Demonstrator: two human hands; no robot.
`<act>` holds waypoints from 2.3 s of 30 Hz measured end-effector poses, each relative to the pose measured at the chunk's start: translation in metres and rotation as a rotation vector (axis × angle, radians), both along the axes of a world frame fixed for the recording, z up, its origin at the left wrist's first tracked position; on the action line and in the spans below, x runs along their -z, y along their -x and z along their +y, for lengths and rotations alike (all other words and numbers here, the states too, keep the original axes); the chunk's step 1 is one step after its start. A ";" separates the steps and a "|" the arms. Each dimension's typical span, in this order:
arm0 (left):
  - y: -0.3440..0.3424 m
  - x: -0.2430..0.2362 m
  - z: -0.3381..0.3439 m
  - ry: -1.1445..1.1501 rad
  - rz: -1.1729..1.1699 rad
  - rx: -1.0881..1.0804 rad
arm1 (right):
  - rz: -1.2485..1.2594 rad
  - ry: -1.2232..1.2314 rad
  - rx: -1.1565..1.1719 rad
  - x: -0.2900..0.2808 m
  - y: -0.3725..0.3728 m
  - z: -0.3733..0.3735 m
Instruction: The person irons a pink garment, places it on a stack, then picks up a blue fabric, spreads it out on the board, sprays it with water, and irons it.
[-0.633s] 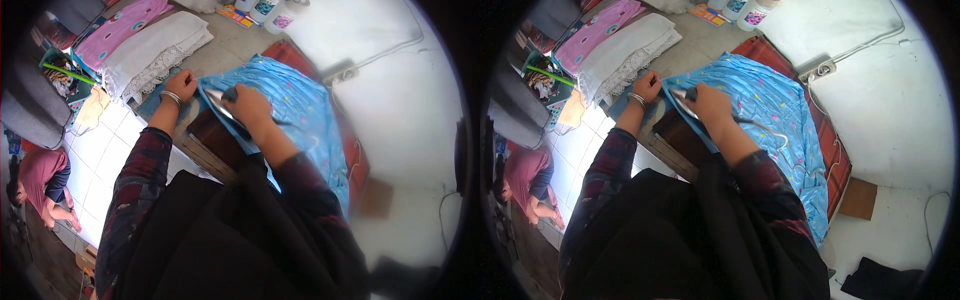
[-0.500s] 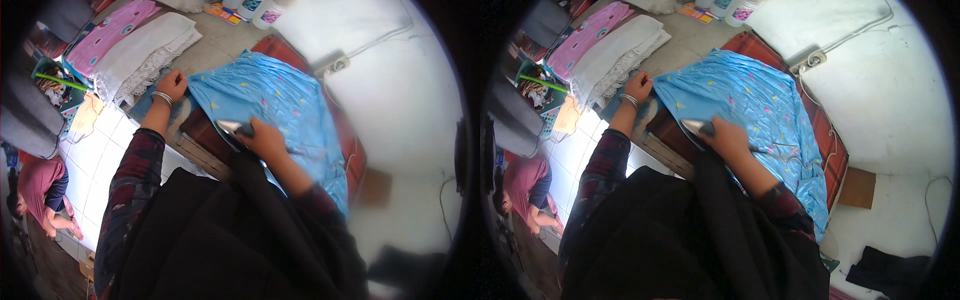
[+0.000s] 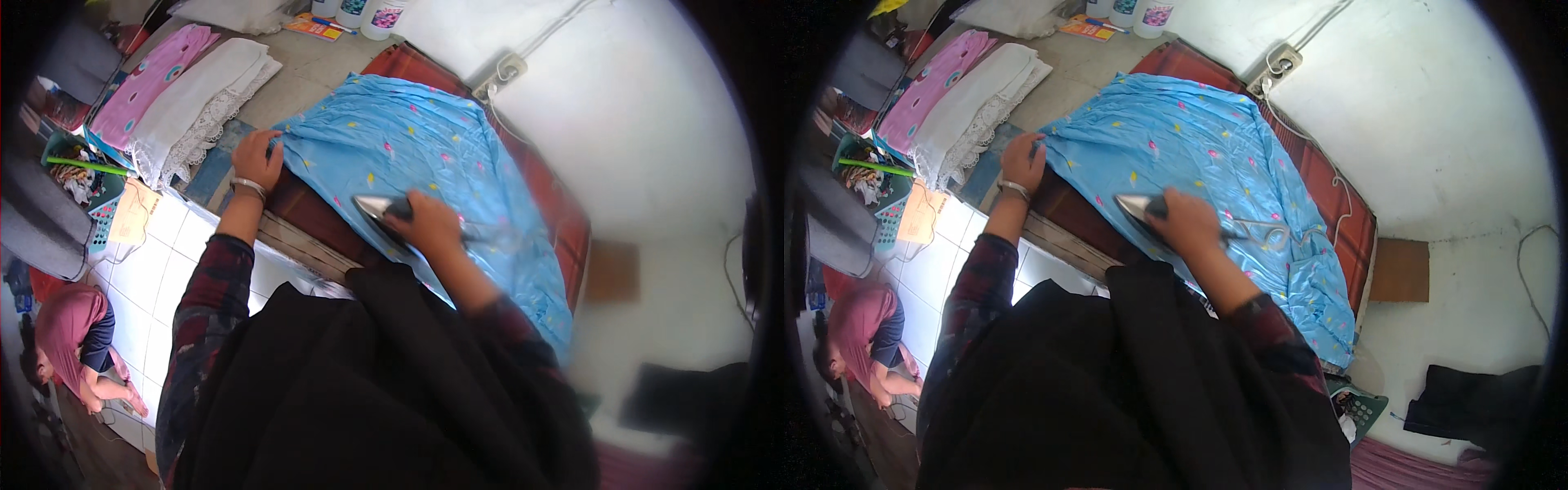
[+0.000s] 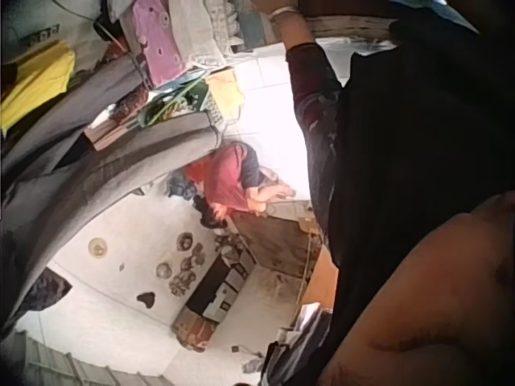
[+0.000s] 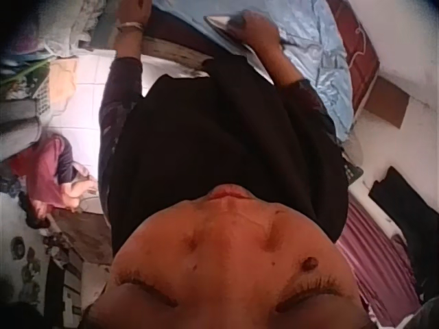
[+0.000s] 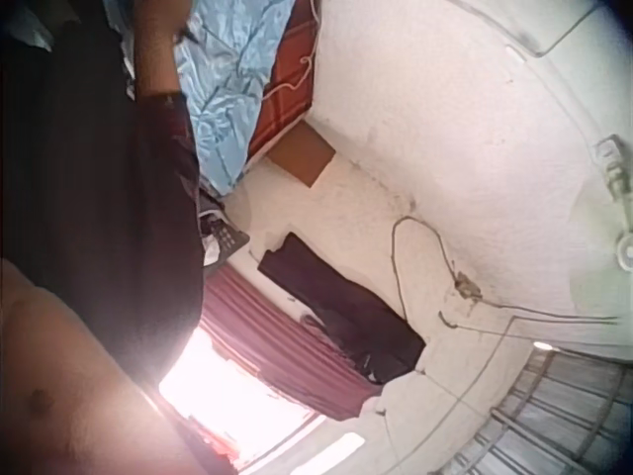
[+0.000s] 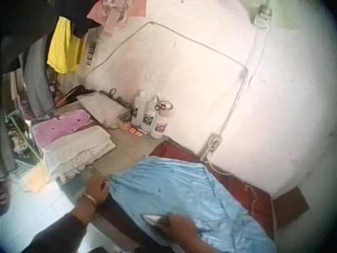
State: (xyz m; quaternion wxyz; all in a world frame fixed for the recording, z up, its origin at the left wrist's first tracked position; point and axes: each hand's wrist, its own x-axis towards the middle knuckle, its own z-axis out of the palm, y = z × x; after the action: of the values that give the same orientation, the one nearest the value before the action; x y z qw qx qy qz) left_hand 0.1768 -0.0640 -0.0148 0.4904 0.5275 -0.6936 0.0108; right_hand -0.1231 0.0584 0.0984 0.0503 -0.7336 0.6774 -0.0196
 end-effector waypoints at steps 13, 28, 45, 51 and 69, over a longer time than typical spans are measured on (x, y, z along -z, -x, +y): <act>-0.073 0.020 0.156 -0.158 -0.021 -0.247 | -0.522 0.709 -0.007 -0.057 0.136 0.042; 0.340 -0.095 0.223 -0.110 -0.337 0.750 | -0.396 -0.437 0.421 0.016 0.436 0.172; 0.698 -0.089 0.076 -0.626 -0.775 0.624 | -0.454 -0.243 0.492 0.018 0.631 0.142; 0.674 -0.152 0.053 -0.384 -0.207 0.627 | -0.012 0.163 0.818 0.002 0.712 0.077; 0.658 -0.073 0.114 -0.696 -0.405 1.092 | -0.604 0.161 1.265 0.080 0.834 -0.005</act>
State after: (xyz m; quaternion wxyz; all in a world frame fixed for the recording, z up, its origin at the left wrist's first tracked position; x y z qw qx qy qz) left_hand -0.4811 0.0498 0.0586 0.0873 0.2164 -0.9018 -0.3636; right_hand -0.9574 0.0535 0.0186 0.1607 -0.1630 0.9267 -0.2979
